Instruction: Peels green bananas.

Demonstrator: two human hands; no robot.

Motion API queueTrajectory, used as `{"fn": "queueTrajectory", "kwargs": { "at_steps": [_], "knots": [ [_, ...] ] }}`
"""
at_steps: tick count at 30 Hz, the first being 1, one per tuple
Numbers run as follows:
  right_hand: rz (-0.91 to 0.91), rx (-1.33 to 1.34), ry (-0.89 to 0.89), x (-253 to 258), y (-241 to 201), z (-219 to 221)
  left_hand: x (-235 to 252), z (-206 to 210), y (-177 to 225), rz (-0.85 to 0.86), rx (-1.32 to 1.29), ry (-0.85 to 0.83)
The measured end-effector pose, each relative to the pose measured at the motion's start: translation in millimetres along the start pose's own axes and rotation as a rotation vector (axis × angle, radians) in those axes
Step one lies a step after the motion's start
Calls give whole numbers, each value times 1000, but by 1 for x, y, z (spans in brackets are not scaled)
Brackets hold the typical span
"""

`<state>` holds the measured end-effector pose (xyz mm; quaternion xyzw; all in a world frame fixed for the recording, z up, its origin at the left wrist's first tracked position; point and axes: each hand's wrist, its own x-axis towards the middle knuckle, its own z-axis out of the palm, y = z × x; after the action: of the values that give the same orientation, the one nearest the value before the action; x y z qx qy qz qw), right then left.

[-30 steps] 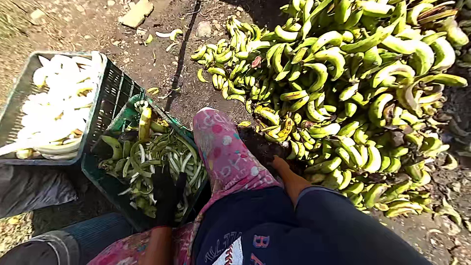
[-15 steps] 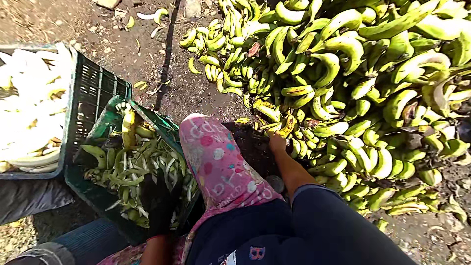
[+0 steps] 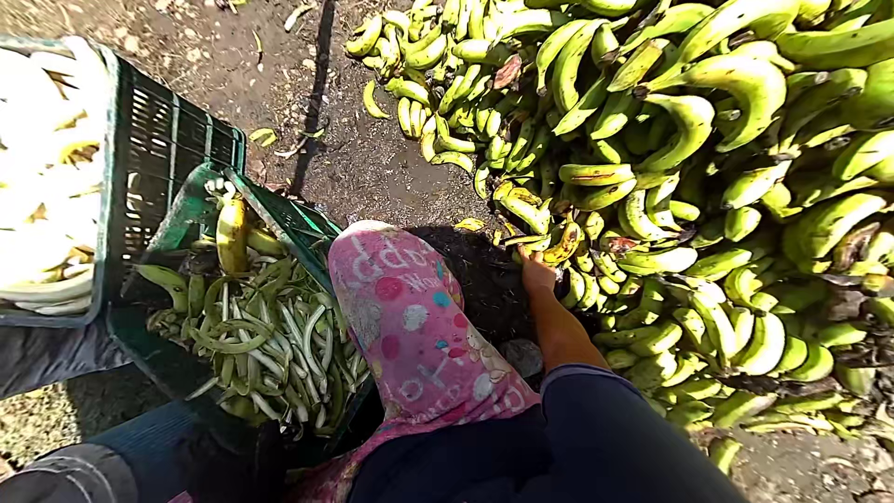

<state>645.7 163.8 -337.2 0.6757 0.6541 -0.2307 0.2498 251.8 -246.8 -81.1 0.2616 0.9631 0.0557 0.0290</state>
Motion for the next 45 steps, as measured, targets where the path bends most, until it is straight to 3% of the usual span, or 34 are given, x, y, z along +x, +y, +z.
{"fn": "queueTrajectory", "kwargs": {
  "at_steps": [9, 12, 15, 17, 20, 24, 27, 30, 32, 35, 37, 40, 42, 45],
  "knots": [
    [-121, 174, -41, -23, 3, -60, 10, -7, 54, 126, -375, 27],
    [-159, 447, 54, -30, 3, -75, 9, -8, 55, 143, -479, 11],
    [-149, 959, 111, -44, -11, -99, 9, -11, 60, 185, -718, -34],
    [-197, 1254, 128, -58, -34, -123, 11, -15, 71, 196, -865, -122],
    [-416, 1446, 120, -97, -88, -179, 21, -27, 91, 219, -1001, -272],
    [-820, 1403, 145, -175, -174, -261, 47, -43, 122, 333, -1067, -410],
    [-1020, 1363, 101, -245, -232, -294, 69, -43, 144, 247, -1237, -497],
    [-1179, 1347, -88, -297, -278, -279, 94, -37, 144, 248, -1629, -549],
    [-1231, 1311, -301, -309, -303, -244, 105, -40, 131, 234, -1832, -442],
    [-1187, 1254, -524, -316, -335, -187, 107, -52, 103, -123, -2203, -194],
    [-1050, 1172, -628, -312, -353, -153, 94, -52, 74, -225, -2092, 16],
    [-881, 879, -587, -301, -360, -117, 65, -40, 33, -305, -1541, 203],
    [-931, 744, -466, -301, -350, -98, 52, -30, 16, -399, -1194, 248],
    [-1049, 633, -428, -310, -330, -79, 46, -29, 12, -440, -1170, 356]
  ]
}}
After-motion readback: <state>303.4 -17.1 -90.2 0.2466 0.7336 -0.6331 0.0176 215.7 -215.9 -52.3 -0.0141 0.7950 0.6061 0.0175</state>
